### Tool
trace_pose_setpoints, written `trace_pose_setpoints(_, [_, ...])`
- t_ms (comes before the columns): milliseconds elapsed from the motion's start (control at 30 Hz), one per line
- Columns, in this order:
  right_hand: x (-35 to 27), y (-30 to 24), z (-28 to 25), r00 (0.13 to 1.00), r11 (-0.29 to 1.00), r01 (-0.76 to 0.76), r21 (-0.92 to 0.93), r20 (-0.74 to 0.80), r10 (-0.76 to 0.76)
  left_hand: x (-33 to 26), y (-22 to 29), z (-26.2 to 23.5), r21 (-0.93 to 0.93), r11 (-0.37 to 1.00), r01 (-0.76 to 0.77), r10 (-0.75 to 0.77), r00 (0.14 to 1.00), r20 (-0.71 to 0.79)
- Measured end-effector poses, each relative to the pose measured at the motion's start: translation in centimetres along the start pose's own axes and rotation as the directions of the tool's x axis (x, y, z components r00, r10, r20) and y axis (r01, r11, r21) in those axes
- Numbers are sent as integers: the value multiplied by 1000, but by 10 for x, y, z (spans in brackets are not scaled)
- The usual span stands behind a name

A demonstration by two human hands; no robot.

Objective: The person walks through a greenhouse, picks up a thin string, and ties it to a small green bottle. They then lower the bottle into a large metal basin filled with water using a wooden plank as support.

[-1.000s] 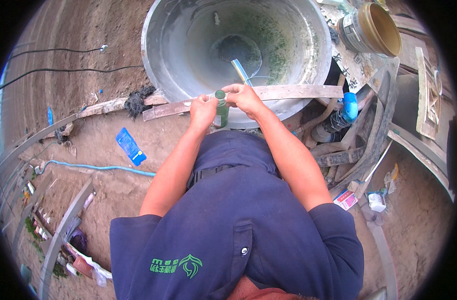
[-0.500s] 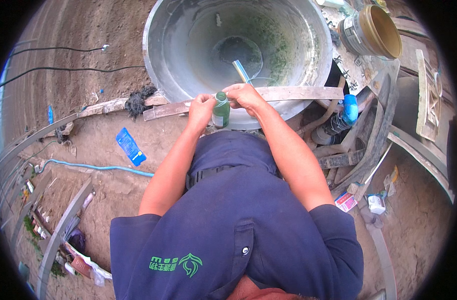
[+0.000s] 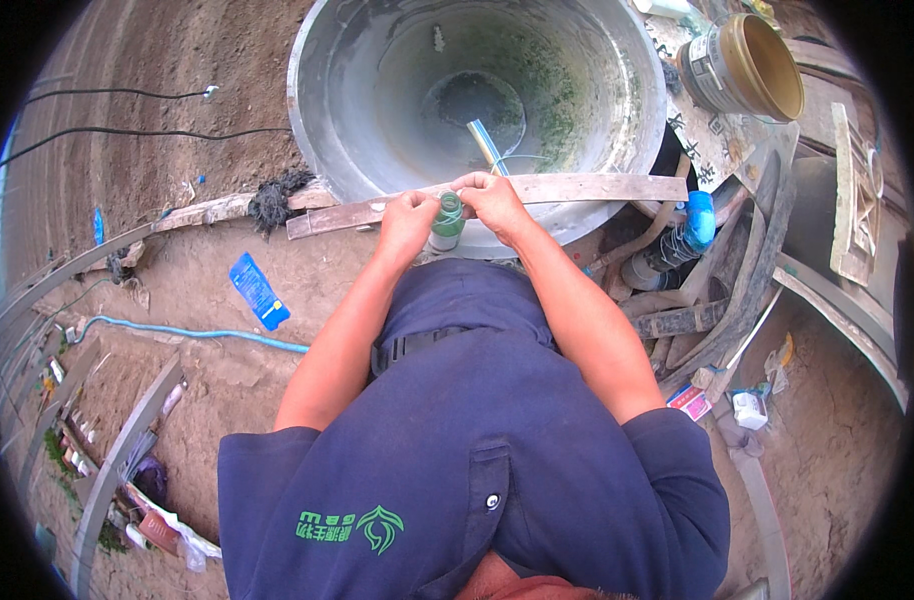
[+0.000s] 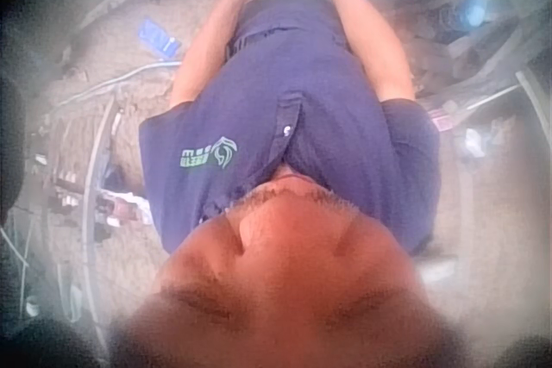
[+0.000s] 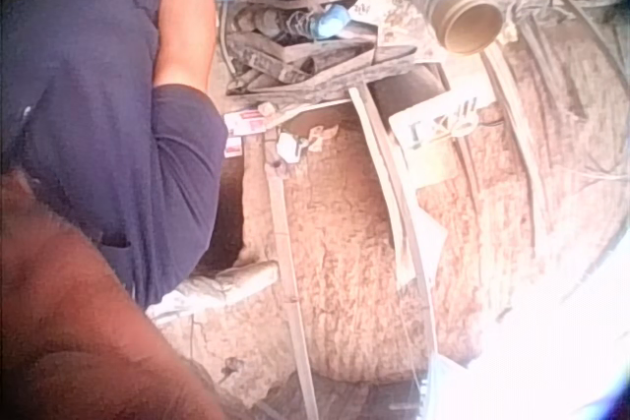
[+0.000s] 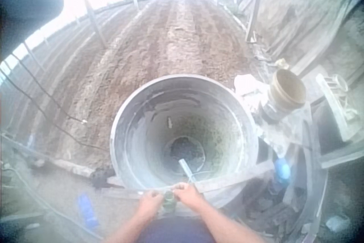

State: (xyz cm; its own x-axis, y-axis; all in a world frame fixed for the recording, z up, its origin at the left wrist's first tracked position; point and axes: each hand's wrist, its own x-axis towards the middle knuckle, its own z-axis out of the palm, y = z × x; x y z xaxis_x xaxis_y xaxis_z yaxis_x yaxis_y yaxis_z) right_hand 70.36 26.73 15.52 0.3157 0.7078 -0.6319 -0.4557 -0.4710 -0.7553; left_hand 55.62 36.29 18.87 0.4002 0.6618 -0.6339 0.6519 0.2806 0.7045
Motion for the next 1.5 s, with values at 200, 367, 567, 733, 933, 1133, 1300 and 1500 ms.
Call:
trace_pose_setpoints(200, [1, 9, 0, 999, 999, 34, 40, -24, -33, -4, 1, 1, -6, 1000, -7, 7, 1000, -14])
trace_pose_setpoints(367, [-4, 6, 1, 1000, 996, 13, 92, -18, -12, -5, 0, 0, 16, 1000, -18, 18, 1000, -4])
trace_pose_setpoints(567, [2, -2, -4, 989, 987, -141, 75, 55, 137, -1, -2, -2, 46, 999, 15, -15, 1000, -6])
trace_pose_setpoints(733, [3, -2, -3, 985, 976, -169, 135, 48, 164, -6, 0, -1, 98, 995, -20, 22, 1000, -20])
trace_pose_setpoints(933, [9, 5, -7, 982, 982, -183, 55, 60, 180, -7, -1, 0, 189, 980, -55, 66, 996, -52])
trace_pose_setpoints(1133, [-8, -4, -5, 1000, 973, -17, -231, -2, 17, -5, -10, -4, 158, 985, -75, 78, 997, -13])
trace_pose_setpoints(1300, [-12, 3, -20, 991, 852, 126, -509, 97, -89, 2, -19, -9, 148, 984, -97, 91, 995, 49])
trace_pose_setpoints(1500, [-21, 5, -39, 962, 833, 239, -498, 239, -133, 5, -19, -20, 91, 995, -49, 35, 988, 148])
